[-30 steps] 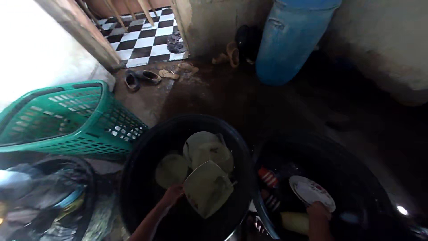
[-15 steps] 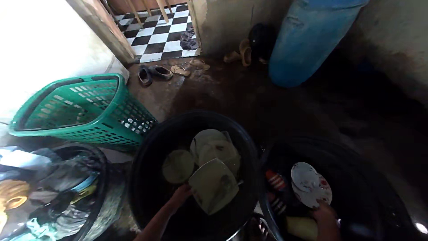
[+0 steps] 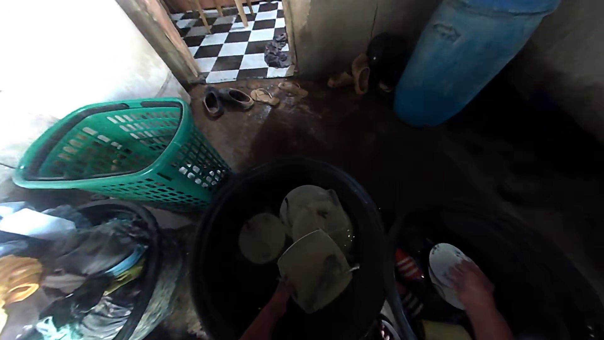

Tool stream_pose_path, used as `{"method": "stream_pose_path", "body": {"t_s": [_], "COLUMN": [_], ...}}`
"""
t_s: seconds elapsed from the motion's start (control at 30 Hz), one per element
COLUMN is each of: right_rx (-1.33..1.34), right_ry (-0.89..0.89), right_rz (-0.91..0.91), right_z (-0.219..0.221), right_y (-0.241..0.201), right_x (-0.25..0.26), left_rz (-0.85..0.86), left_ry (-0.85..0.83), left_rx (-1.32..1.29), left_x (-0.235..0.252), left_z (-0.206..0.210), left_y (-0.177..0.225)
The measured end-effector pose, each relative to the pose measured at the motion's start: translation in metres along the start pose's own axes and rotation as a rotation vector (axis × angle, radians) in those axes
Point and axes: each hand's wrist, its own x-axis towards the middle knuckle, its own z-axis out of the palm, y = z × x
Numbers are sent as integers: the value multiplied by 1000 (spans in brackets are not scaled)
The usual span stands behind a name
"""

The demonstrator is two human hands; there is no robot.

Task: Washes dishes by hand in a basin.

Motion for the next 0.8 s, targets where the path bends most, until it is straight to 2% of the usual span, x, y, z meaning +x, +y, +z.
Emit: {"method": "stream_pose_path", "body": {"t_s": [0.1, 0.2, 0.33, 0.43, 0.6, 0.8], "right_rx": [-3, -5, -28, -96, -149, -252], "right_ry": [-65, -119, -173, -218, -288, -304], "right_rz": [-29, -39, -76, -155, -213, -268], "right_z": [16, 34, 57, 69, 72, 59], "right_y": [-12, -20, -24, -24, -23, -11], "right_x": [-17, -34, -48, -56, -68, -59], "left_rz": [35, 75, 138, 193, 264, 465], "left_ry": [21, 69, 20, -13, -64, -45], "left_rx": [-46, 29, 133, 150, -87, 159], "left_x": [14, 21, 16, 22, 17, 20], "left_z": [7, 4, 9, 17, 41, 39], "left_y": [7, 29, 53, 51, 50, 78]}}
